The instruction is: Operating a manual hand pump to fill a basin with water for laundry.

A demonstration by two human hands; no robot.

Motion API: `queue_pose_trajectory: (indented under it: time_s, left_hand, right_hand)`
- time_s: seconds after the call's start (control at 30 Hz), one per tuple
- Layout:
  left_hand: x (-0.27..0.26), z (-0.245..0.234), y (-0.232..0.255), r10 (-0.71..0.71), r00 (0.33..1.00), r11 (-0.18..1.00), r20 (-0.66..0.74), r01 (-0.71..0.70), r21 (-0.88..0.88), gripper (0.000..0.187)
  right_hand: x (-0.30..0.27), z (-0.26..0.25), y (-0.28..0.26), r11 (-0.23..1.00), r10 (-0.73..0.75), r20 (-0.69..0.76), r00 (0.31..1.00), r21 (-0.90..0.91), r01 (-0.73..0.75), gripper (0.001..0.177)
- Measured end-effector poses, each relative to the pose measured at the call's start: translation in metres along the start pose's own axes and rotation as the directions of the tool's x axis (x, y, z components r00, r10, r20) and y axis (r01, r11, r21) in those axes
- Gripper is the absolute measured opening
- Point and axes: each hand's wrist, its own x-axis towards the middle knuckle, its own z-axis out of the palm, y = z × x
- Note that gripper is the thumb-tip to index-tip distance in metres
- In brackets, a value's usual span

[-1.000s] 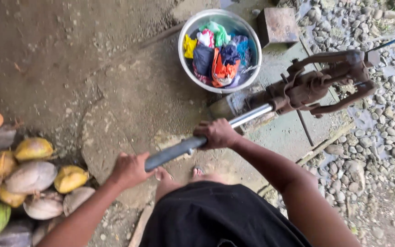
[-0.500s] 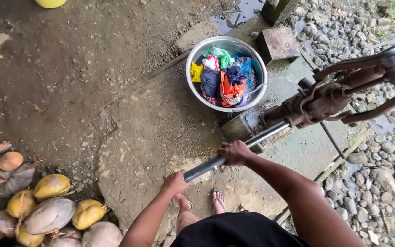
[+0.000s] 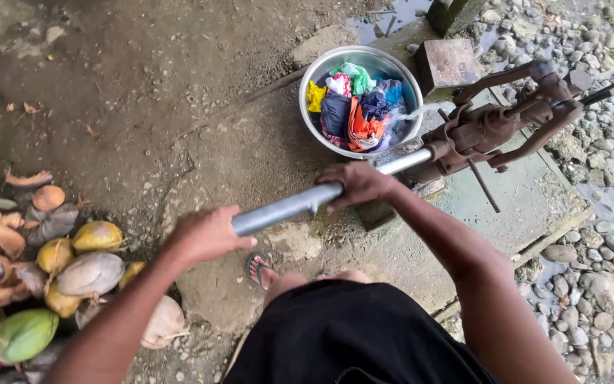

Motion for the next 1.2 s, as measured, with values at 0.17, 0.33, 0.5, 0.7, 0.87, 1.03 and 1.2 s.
queue_pose_trajectory:
  time_s: [0.17,0.33,0.5,0.7,0.87,1.03,1.2]
  left_hand:
    - [-0.036,-0.006,0.039,0.009,0.999,0.991,-0.047,-0.003,0.132,0.052]
    - [-0.02,0.038,0.022,0.042,0.999,0.996,-0.024,-0.04,0.077,0.044]
    - [-0.001,0.024,0.004,-0.005,0.997,0.98,-0.072,0.019,0.199,0.053]
    - [0.08,0.061,-0.05,0.069,0.997,0.992,-0.029,-0.066,0.109,0.046]
    - [0.156,0.114,-0.067,0.077,0.995,0.997,0.071,-0.076,-0.017,0.041]
    - [0.23,0.168,-0.073,0.042,0.981,0.998,0.191,-0.032,-0.053,0.037]
    - [0.267,0.207,-0.092,0.024,0.985,0.998,0.171,-0.013,-0.067,0.041]
  right_hand:
    - [-0.031,-0.02,-0.007,0.995,-0.045,-0.078,0.996,0.087,0.052,0.061]
    - [-0.028,0.006,-0.004,0.998,-0.067,-0.105,0.992,-0.029,0.064,0.054]
    - [-0.016,0.005,-0.008,0.988,-0.059,-0.108,0.992,-0.151,0.042,0.045]
    - [0.02,0.039,0.011,0.954,0.059,-0.058,0.997,-0.289,-0.074,0.045]
    - [0.037,0.106,0.055,0.917,0.18,-0.017,0.984,-0.359,-0.174,0.041]
    - [0.047,0.133,0.082,0.875,0.245,0.019,0.969,-0.436,-0.212,0.029]
    - [0.048,0.138,0.084,0.838,0.299,0.071,0.952,-0.497,-0.226,0.02]
